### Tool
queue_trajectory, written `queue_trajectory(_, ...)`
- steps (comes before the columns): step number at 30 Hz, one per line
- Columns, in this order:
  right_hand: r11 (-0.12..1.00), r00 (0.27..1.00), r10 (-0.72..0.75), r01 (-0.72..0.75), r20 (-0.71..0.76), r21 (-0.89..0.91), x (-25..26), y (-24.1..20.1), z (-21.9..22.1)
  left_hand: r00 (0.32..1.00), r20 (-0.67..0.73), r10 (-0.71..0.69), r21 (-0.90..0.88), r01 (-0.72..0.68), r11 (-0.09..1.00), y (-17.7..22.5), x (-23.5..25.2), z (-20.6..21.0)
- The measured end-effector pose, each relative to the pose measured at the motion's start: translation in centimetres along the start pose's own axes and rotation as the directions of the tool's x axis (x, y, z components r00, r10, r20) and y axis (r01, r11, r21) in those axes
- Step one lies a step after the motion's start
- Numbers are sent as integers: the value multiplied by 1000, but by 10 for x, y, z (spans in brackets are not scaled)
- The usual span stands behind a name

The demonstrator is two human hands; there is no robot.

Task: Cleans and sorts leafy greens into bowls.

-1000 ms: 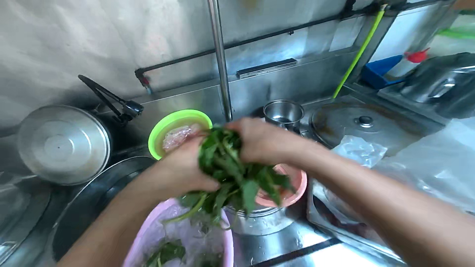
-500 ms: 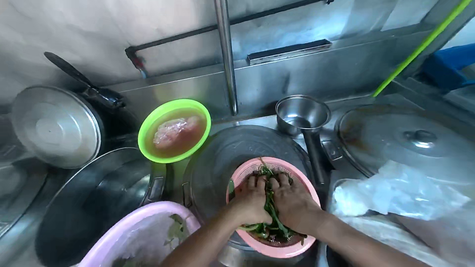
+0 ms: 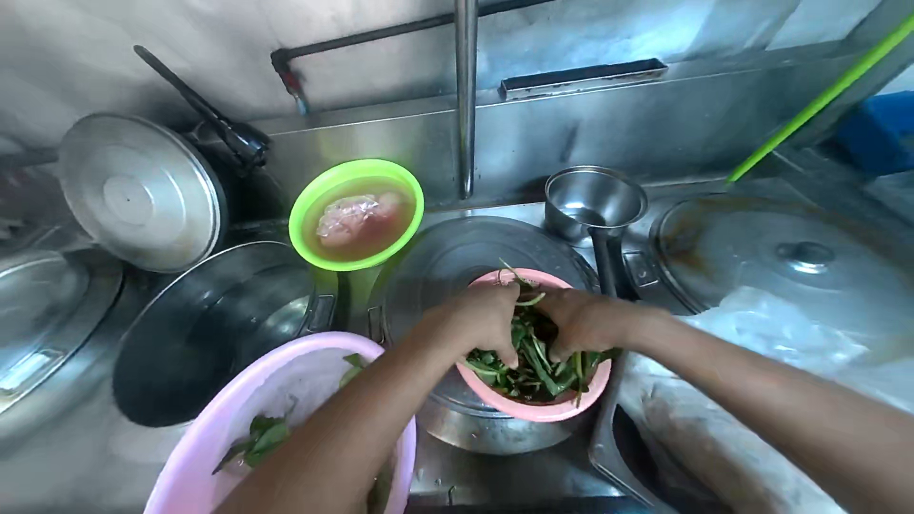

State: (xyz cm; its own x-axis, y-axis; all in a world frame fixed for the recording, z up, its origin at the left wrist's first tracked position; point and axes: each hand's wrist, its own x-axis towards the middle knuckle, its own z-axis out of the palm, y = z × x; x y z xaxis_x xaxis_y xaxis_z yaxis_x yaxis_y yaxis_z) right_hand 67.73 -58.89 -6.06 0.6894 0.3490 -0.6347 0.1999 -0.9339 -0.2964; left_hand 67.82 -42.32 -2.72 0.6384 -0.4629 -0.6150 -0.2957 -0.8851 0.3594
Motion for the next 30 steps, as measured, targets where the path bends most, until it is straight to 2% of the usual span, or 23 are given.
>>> queue_trajectory(5,998,999,-43,42,-15,-53,-33,-11,-40,996,-86,20,-92,-28,995,-20,-33,-7)
queue_trajectory(8,993,984,-106,97,-145,-67,-40,-17,-46,960,-278,28,-198,-85,977,-42,-62,6)
queue_trajectory(10,980,947,-192,173,-256,-94,-39,-13,-37,926,-376,-35,-241,-62,968,-70,-87,22)
queue_trajectory(11,966,930,-237,194,-281,-172,-37,-12,-32,910,-408,-73,-244,-32,969,-91,-102,33)
queue_trajectory(13,880,855,-385,227,-347,-416,-33,-15,-19,918,-347,-193,-239,113,964,-140,-142,55)
queue_trajectory(14,823,773,-494,268,-398,-501,-30,-24,-14,928,-261,-265,-242,203,949,-166,-162,66)
queue_trajectory(15,774,683,-594,341,-425,-534,-26,-40,-10,929,-171,-327,-235,284,929,-189,-179,79)
queue_trajectory(16,740,626,-657,430,-420,-517,-20,-64,-3,923,-116,-368,-226,336,914,-208,-191,93)
queue_trajectory(17,715,614,-693,519,-378,-468,-12,-92,8,918,-101,-384,-224,355,908,-224,-196,108)
queue_trajectory(19,687,662,-722,656,-200,-312,16,-157,35,909,-152,-387,-201,355,913,-247,-192,139)
queue_trajectory(20,685,689,-720,683,-89,-254,35,-186,48,905,-151,-399,-185,370,910,-254,-189,149)
queue_trajectory(22,706,744,-658,663,115,-249,78,-229,73,907,-87,-411,-193,390,900,-265,-182,159)
queue_trajectory(24,744,793,-548,608,266,-279,110,-246,94,941,-57,-334,-245,312,918,-276,-182,168)
queue_trajectory(27,806,783,-447,562,433,-184,113,-248,106,981,-20,-192,-411,167,896,-283,-188,177)
queue_trajectory(30,851,756,-400,516,518,-95,82,-243,118,976,70,-208,-531,213,820,-267,-197,187)
